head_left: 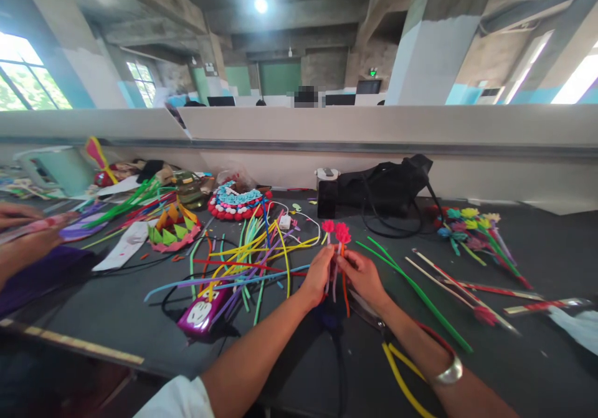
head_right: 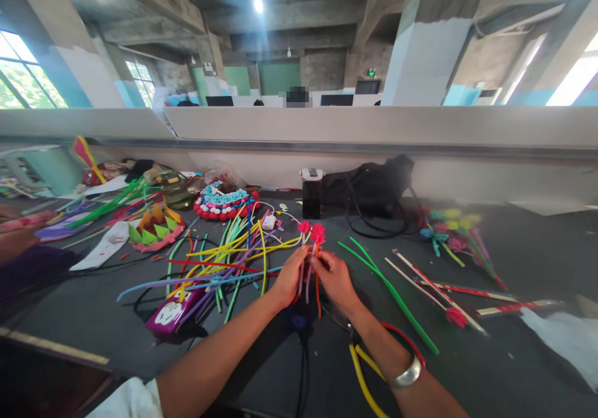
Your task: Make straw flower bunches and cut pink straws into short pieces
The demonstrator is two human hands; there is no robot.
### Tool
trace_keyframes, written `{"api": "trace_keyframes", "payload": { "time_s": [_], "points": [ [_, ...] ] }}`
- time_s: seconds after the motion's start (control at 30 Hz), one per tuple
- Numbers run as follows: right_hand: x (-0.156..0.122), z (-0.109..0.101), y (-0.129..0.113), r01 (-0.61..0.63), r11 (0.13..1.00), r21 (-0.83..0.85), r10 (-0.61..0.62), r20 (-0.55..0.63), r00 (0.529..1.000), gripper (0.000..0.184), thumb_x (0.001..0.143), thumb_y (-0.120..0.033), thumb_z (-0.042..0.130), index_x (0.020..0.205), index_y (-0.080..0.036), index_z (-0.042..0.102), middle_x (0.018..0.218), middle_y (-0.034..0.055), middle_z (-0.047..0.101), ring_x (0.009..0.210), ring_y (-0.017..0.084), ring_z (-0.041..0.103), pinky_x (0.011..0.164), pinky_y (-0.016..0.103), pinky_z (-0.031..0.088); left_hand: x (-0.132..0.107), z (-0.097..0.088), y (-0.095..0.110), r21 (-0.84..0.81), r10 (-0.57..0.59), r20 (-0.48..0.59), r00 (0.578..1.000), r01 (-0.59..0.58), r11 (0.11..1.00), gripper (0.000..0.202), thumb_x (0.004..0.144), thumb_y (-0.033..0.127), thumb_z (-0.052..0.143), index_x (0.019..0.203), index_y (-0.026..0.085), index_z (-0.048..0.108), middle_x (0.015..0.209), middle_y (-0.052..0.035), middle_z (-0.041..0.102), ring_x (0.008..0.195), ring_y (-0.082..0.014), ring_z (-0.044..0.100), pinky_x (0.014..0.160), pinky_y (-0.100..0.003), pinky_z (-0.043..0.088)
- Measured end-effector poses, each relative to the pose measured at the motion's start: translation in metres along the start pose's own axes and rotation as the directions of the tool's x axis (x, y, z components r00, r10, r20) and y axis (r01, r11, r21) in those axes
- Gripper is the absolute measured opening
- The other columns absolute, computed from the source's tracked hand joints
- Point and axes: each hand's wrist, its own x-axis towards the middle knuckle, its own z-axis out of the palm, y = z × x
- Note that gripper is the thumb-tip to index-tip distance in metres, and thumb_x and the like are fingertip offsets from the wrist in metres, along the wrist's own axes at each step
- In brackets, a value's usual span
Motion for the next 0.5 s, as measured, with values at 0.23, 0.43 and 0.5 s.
{"api": "trace_keyframes", "payload": {
  "time_s": [0.23, 0.43, 0.5],
  "points": [
    [-0.0005, 0.0033, 0.0075, -0.02, 0.998, 0.067, 0.02, 0.002, 1.0, 0.03, 0.079, -0.046, 0.066, 0.073, -0.016, 0.067, 0.067, 0.0, 0.061, 0.059, 0.014, 0.053, 0.055, 0.023, 0.043, 0.0015, -0.0023, 0.0039, -0.15, -0.091, 0.141, 0.986, 0.112, 0.982, 0.042, 0.075, 0.043, 0.069, 0.103, 0.012, 0.069, 0.083, -0.0063, 0.067, 0.065, -0.0132, 0.058, 0.064, -0.026, 0.045],
    [-0.001, 0.0031, 0.0046, -0.076, 0.99, 0.116, 0.082, -0.052, 0.995, 0.035, 0.078, -0.051, 0.066, 0.075, -0.016, 0.07, 0.059, -0.001, 0.059, 0.049, 0.012, 0.051, 0.044, 0.021, 0.041, 0.004, -0.0053, 0.0012, -0.335, -0.119, 0.203, 0.972, 0.183, 0.924, 0.028, 0.078, 0.035, 0.07, 0.095, 0.013, 0.067, 0.075, -0.0029, 0.063, 0.062, -0.0112, 0.057, 0.062, -0.025, 0.046],
    [-0.0012, 0.0017, 0.0029, -0.088, 0.987, 0.134, 0.1, -0.091, 0.991, 0.037, 0.082, -0.052, 0.061, 0.083, -0.017, 0.071, 0.064, 0.0001, 0.062, 0.052, 0.013, 0.053, 0.044, 0.021, 0.043, 0.0043, -0.0044, -0.0001, -0.374, -0.077, 0.186, 0.98, 0.143, 0.916, 0.026, 0.078, 0.034, 0.069, 0.094, 0.013, 0.064, 0.076, -0.0032, 0.062, 0.065, -0.0126, 0.059, 0.063, -0.026, 0.047]
  ]
}}
